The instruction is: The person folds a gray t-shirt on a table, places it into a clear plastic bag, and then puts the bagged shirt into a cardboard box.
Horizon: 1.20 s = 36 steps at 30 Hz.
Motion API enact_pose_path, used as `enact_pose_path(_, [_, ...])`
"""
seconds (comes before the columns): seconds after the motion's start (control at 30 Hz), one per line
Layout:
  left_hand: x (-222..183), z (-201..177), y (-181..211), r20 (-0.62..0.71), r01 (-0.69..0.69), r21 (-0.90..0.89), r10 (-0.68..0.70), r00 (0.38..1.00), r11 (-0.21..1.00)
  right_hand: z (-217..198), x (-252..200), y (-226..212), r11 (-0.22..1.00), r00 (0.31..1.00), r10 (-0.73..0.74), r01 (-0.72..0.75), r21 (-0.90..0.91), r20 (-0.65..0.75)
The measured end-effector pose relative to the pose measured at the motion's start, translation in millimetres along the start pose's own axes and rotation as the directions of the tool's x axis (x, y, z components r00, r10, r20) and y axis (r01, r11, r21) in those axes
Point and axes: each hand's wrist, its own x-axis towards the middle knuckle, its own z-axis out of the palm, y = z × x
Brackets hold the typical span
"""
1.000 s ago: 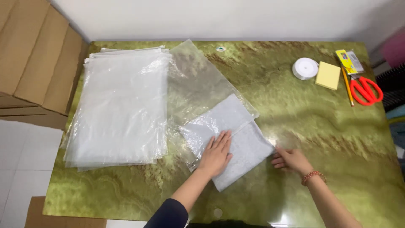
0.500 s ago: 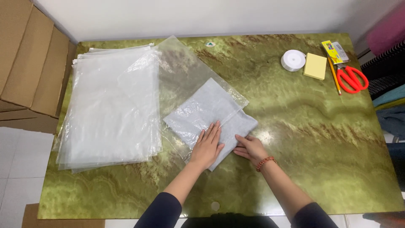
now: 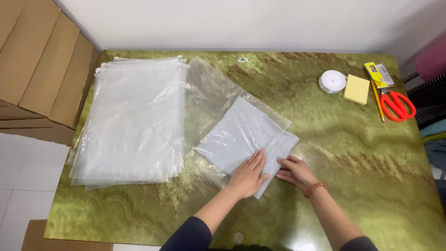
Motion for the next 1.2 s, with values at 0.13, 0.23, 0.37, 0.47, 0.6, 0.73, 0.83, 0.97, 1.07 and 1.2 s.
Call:
enact_pose_path(0.13, [0,-8,16,0.025,0.02,-0.091,-0.018,1.0,0.996,-12,13,10,1.0,0.999,-0.003,0.002,0.014,0.044])
enact_pose_path(0.23, [-12,-21,19,-0.003,0.001,-0.13,-0.001,1.0,0.991,4,41,18,0.999,0.995,-0.021,0.017,0.036,0.093])
enact_pose_path(0.37, [-32,-38,23,-0.03,-0.037,-0.134,0.033,0.999,0.99,60,57,1,0.996,0.985,-0.038,0.023,0.091,0.17])
enact_pose_path(0.47, [-49,-47,24,-0.075,-0.073,-0.116,0.065,0.995,0.991,105,74,-15,0.996,0.983,-0.017,0.0,0.091,0.182])
enact_pose_path(0.6, [-75,-55,21,-0.243,-0.1,0.005,0.098,0.965,0.995,158,73,-22,0.981,0.966,-0.076,0.028,0.192,0.247])
enact_pose_path(0.73, [-101,-50,3,-0.538,-0.141,0.038,0.139,0.831,0.989,193,92,-21,0.974,0.953,-0.054,-0.016,0.227,0.298])
enact_pose_path(0.83, [-108,-32,-20,-0.699,0.032,-0.269,-0.218,0.681,0.963,210,120,-13,0.952,0.909,-0.112,-0.018,0.307,0.401])
enact_pose_path(0.97, [-106,9,-74,-0.301,0.249,-0.896,-0.914,0.271,0.369,224,96,-30,0.969,0.93,0.01,-0.1,0.226,0.368])
enact_pose_path(1.07, [-116,-18,-64,0.104,0.144,-0.988,-0.941,0.322,-0.06,231,121,-25,0.965,0.929,-0.02,-0.078,0.25,0.368])
enact_pose_path(1.2, [-111,3,-71,0.251,0.006,-0.963,-0.882,0.399,-0.271,241,113,-38,0.96,0.936,-0.046,-0.055,0.274,0.348])
